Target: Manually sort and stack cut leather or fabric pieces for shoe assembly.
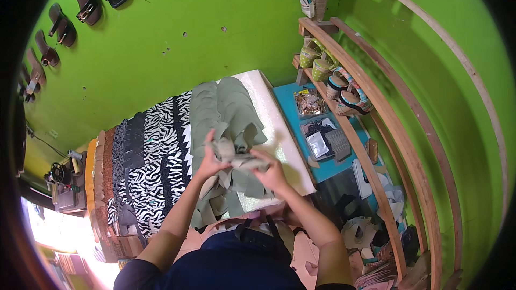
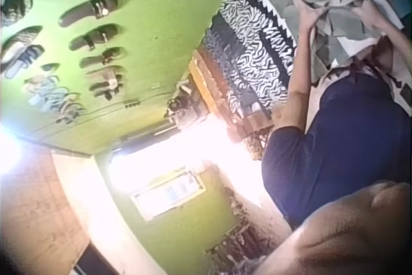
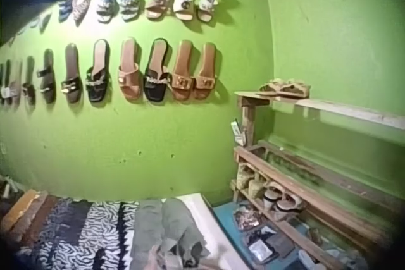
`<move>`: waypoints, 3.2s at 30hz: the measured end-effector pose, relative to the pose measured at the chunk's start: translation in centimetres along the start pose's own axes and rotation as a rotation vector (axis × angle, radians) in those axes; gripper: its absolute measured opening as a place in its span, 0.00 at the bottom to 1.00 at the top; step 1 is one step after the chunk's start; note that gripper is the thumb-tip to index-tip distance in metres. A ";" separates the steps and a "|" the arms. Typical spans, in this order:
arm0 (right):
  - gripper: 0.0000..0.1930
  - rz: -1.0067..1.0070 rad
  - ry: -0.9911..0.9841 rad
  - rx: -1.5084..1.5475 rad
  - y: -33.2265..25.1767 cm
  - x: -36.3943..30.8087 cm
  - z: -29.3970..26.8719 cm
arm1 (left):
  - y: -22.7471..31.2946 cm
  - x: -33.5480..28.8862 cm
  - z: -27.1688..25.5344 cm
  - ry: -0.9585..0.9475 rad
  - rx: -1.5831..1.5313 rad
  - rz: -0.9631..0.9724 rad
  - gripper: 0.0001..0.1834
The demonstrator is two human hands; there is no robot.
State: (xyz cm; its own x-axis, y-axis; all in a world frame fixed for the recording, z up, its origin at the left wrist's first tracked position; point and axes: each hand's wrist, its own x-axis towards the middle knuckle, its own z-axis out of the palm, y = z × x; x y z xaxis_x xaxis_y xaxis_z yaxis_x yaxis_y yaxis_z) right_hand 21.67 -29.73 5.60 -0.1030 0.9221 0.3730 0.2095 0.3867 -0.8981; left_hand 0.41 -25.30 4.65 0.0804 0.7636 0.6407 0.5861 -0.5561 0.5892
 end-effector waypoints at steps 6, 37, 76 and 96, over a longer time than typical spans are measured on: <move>0.25 0.607 -0.135 0.472 -0.5 1.8 -2.4 | 0.7 2.4 0.0 -0.721 -0.829 -0.757 0.47; 0.27 0.678 0.168 0.155 8.7 -0.8 -11.4 | 4.3 -2.0 15.6 -0.550 -0.656 -0.933 0.45; 0.18 -0.056 -0.041 -0.767 7.3 -1.0 -11.1 | 11.2 -6.6 14.2 -0.245 0.200 -0.430 0.26; 0.13 0.523 -0.610 0.480 2.4 6.5 -6.7 | 7.3 -2.2 5.9 -0.070 -0.474 -0.851 0.13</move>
State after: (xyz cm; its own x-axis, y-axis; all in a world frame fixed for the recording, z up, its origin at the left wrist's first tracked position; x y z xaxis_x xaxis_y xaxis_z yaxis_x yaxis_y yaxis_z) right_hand 28.05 -22.75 7.43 -0.6299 0.7577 -0.1704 -0.0367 -0.2481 -0.9680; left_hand 9.30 -29.09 4.64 -0.1632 0.9802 -0.1120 0.0867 0.1273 0.9881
